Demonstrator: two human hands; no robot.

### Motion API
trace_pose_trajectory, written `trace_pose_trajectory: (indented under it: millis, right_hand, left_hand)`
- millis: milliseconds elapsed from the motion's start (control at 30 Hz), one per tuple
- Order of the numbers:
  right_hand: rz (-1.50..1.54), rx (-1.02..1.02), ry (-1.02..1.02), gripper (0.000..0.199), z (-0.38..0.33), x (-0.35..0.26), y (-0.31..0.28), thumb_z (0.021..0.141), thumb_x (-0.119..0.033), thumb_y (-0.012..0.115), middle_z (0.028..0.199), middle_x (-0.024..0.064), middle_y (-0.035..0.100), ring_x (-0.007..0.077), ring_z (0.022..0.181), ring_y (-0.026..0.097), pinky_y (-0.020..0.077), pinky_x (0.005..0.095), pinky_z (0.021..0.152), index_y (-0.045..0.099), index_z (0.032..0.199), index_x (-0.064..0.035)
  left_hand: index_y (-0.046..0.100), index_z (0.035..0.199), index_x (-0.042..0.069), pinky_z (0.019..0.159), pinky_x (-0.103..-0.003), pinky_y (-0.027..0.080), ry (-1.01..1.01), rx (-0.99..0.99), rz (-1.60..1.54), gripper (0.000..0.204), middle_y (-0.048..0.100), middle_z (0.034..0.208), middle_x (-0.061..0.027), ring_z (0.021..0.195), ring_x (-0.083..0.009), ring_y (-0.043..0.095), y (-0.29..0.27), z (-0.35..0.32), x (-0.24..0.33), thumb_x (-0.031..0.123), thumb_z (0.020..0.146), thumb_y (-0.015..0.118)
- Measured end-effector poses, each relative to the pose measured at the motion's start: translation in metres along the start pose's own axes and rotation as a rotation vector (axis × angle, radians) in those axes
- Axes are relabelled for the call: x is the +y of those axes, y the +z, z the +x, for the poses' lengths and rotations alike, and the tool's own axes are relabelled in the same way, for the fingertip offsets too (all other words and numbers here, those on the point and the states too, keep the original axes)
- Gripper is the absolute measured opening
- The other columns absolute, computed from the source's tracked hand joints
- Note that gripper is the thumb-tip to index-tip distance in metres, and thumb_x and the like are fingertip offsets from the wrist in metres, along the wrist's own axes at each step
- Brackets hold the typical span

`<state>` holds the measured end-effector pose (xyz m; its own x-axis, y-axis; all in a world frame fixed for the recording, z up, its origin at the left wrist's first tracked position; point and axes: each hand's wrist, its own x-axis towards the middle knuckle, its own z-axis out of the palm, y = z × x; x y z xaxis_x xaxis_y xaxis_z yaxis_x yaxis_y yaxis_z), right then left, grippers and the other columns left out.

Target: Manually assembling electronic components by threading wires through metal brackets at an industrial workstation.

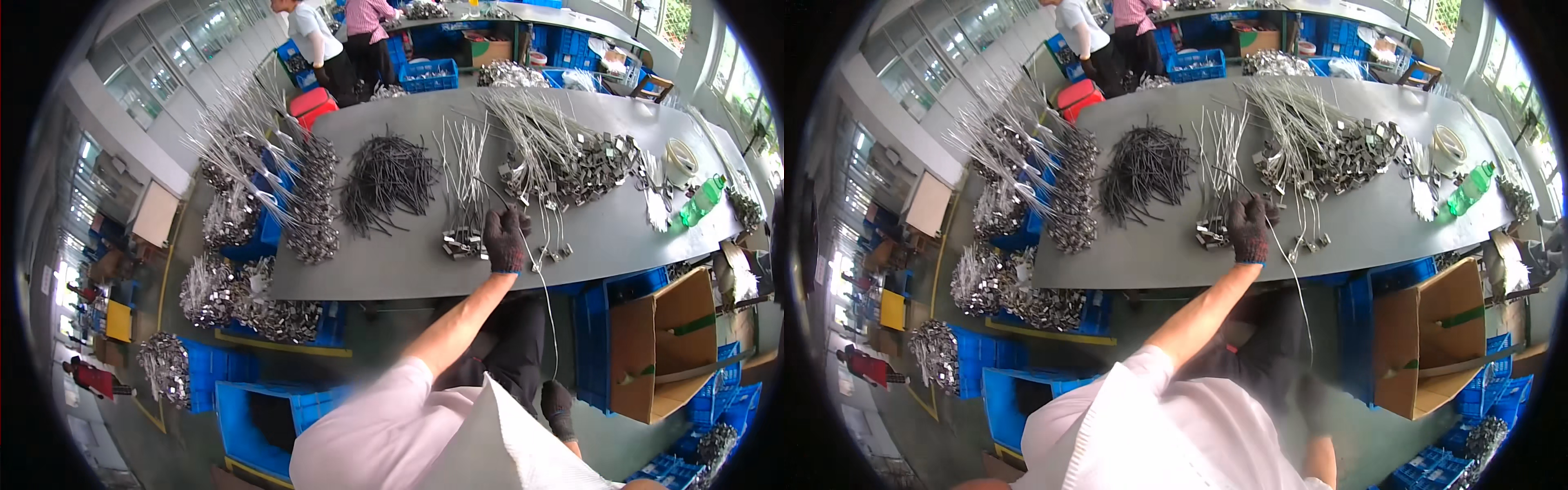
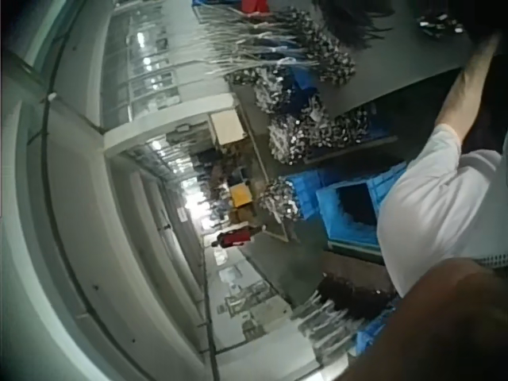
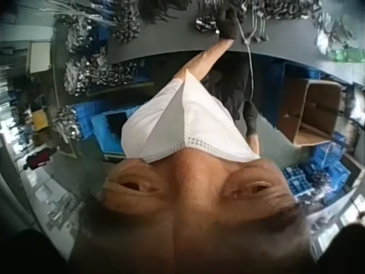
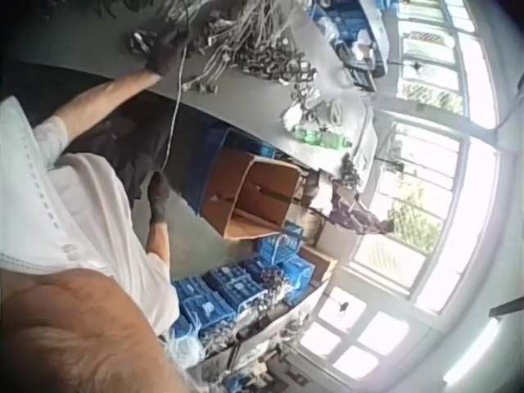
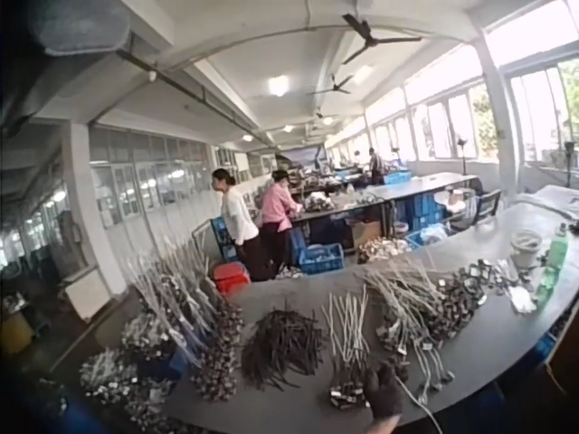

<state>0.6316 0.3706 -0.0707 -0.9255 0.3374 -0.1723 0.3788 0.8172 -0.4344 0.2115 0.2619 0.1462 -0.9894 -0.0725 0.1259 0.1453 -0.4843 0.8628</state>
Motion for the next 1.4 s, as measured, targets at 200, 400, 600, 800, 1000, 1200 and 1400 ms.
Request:
trace_pose_trajectory:
  millis: [200, 400, 600, 800, 1000, 1200, 1400]
  right_hand:
    - [0.093, 0.052, -0.037, 0.024, 0.01, -0.013, -0.007, 0.097, -0.02, 0.055, 0.098, 0.0213, 0.068, 0.0398, 0.091, 0.065, 0.0518, 0.0475, 0.083, 0.067, 0.111, -0.0044]
    - [-0.16, -0.038, 0.045, 0.023, -0.017, 0.081, 0.044, 0.095, -0.02, 0.057, 0.1, 0.0208, 0.069, 0.0394, 0.095, 0.066, 0.052, 0.0475, 0.084, 0.069, 0.108, -0.005]
    - [0.412, 0.362, -0.25, 0.018, 0.086, -0.099, -0.076, 0.093, -0.016, 0.06, 0.083, 0.0202, 0.07, 0.0374, 0.076, 0.07, 0.0539, 0.0452, 0.07, 0.067, 0.102, -0.0023]
    - [0.555, 0.733, -0.352, 0.026, 0.189, -0.171, -0.093, 0.1, -0.019, 0.057, 0.094, 0.0137, 0.068, 0.0247, 0.086, 0.063, 0.0506, 0.0344, 0.071, 0.063, 0.113, 0.002]
    - [1.012, 0.409, -0.039, 0.038, 0.245, -0.186, -0.068, 0.106, -0.029, 0.046, 0.092, 0.0196, 0.067, 0.026, 0.086, 0.06, 0.0487, 0.035, 0.079, 0.061, 0.111, 0.0059]
    - [0.535, 0.375, 0.139, 0.052, 0.269, -0.254, -0.108, 0.102, -0.045, 0.05, 0.108, 0.0251, 0.067, 0.0384, 0.104, 0.065, 0.0515, 0.0448, 0.086, 0.059, 0.12, 0.0034]
    - [0.11, 0.332, 0.259, 0.043, 0.341, -0.17, -0.06, 0.09, -0.05, 0.065, 0.101, 0.0228, 0.07, 0.0443, 0.1, 0.066, 0.0525, 0.0531, 0.078, 0.066, 0.108, -0.0114]
  left_hand:
    - [0.059, 0.092, 0.005, 0.056, -0.032, 0.058, -0.172, -0.233, 0.202, 0.015, 0.068, 0.074, -0.0084, 0.061, -0.0167, 0.067, -0.012, -0.022, -0.034, 0.017, 0.099, 0.064]
    - [0.062, 0.086, 0.001, 0.05, -0.027, 0.048, -0.53, -0.545, 0.179, 0.021, 0.068, 0.069, -0.0078, 0.054, -0.0137, 0.062, -0.021, -0.029, -0.013, 0.018, 0.098, 0.063]
    - [0.073, 0.088, 0.0, 0.058, -0.029, 0.046, -0.297, -0.424, 0.456, 0.025, 0.065, 0.069, -0.0011, 0.064, -0.0085, 0.056, -0.029, -0.027, 0.002, 0.022, 0.095, 0.066]
    - [0.073, 0.091, -0.001, 0.064, -0.031, 0.048, -0.238, -0.659, 0.456, 0.028, 0.068, 0.073, -0.0047, 0.071, -0.0076, 0.058, -0.062, -0.098, -0.012, 0.027, 0.093, 0.07]
    - [0.073, 0.09, 0.0, 0.066, -0.031, 0.05, -0.314, -0.379, 0.448, 0.028, 0.072, 0.077, -0.0076, 0.074, -0.0091, 0.061, -0.087, -0.092, -0.038, 0.027, 0.094, 0.067]
    - [0.071, 0.088, 0.002, 0.062, -0.034, 0.052, -0.314, -0.517, 0.555, 0.028, 0.07, 0.072, -0.0103, 0.064, -0.0159, 0.065, -0.151, 0.026, -0.097, 0.027, 0.093, 0.062]
    - [0.071, 0.095, 0.004, 0.069, -0.039, 0.055, -0.705, -0.482, 0.821, 0.034, 0.074, 0.084, -0.014, 0.078, -0.0225, 0.072, -0.138, 0.09, -0.04, 0.036, 0.094, 0.058]
